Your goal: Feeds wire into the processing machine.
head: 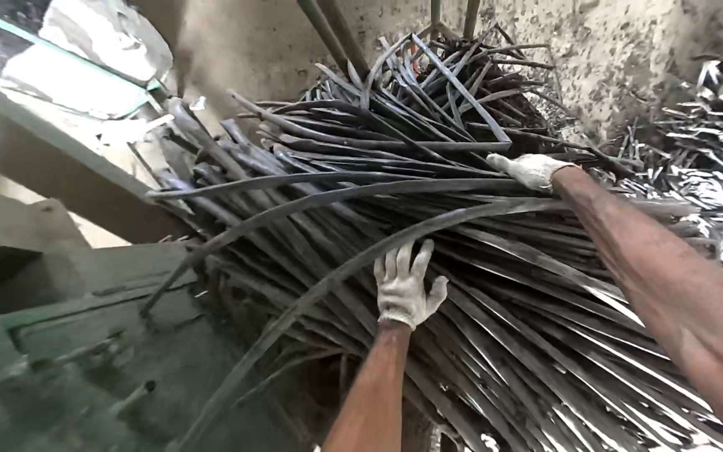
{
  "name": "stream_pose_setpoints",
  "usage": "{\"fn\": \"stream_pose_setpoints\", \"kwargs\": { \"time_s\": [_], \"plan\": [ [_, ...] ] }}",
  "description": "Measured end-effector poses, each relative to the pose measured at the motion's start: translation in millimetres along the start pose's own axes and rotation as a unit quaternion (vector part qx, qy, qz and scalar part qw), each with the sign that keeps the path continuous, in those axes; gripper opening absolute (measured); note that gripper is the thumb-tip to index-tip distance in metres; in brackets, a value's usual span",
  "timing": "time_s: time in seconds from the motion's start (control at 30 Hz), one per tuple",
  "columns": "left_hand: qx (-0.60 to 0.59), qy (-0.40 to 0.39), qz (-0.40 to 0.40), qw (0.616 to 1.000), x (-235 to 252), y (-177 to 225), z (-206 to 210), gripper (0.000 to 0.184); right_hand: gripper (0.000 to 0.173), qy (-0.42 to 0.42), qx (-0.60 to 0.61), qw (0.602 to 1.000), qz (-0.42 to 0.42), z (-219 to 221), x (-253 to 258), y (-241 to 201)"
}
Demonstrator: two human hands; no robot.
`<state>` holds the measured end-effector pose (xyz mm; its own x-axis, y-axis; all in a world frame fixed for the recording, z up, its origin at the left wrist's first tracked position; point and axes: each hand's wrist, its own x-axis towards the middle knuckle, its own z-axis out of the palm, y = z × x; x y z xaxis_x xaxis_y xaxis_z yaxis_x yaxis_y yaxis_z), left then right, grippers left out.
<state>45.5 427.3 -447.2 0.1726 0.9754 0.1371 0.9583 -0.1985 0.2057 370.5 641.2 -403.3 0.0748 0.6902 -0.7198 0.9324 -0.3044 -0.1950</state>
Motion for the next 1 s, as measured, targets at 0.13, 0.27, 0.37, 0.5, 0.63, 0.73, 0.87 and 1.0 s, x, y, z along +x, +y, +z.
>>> {"fn": "stream_pose_setpoints", "kwargs": {
  "time_s": [0.13,0.27,0.37,0.5,0.63,0.73,0.87,1.0],
  "plan": [
    [-0.001,-0.052,-0.018,0.998,0.2,-3.4,-5.2,0.073,0.117,-0.012,0.038,0.999,-0.016,3.5,-24.6,-5.1],
    [0.002,-0.090,-0.015,0.996,1.4,-5.1,-8.2,0.086,0.112,-0.005,-0.033,0.999,-0.016,3.5,-66.6,-24.7],
    [-0.010,-0.077,-0.008,0.997,2.7,-6.6,-11.1,0.089,0.106,0.000,-0.087,0.994,-0.063,4.7,-89.7,-29.3],
    [-0.025,-0.065,0.005,0.998,3.3,-6.7,-13.1,0.093,0.110,-0.039,-0.049,0.994,-0.086,0.3,-97.5,-29.9],
    [-0.033,-0.040,0.040,0.998,2.0,-17.0,-12.2,0.100,0.106,0.008,-0.036,0.996,-0.076,12.9,-96.3,-31.6],
    [-0.037,-0.049,0.047,0.997,6.7,-12.4,-24.4,0.110,0.108,0.022,-0.036,0.997,-0.068,18.3,-110.9,-29.9],
    [-0.150,-0.210,0.066,0.964,-32.7,10.1,-95.2,0.140,0.115,-0.009,-0.024,0.999,-0.035,18.1,-140.7,-47.4],
    [-0.738,-0.204,-0.143,0.627,-105.9,80.9,-132.4,0.118,0.119,-0.058,-0.012,0.998,-0.031,34.8,-186.4,-58.5]
  ]
}}
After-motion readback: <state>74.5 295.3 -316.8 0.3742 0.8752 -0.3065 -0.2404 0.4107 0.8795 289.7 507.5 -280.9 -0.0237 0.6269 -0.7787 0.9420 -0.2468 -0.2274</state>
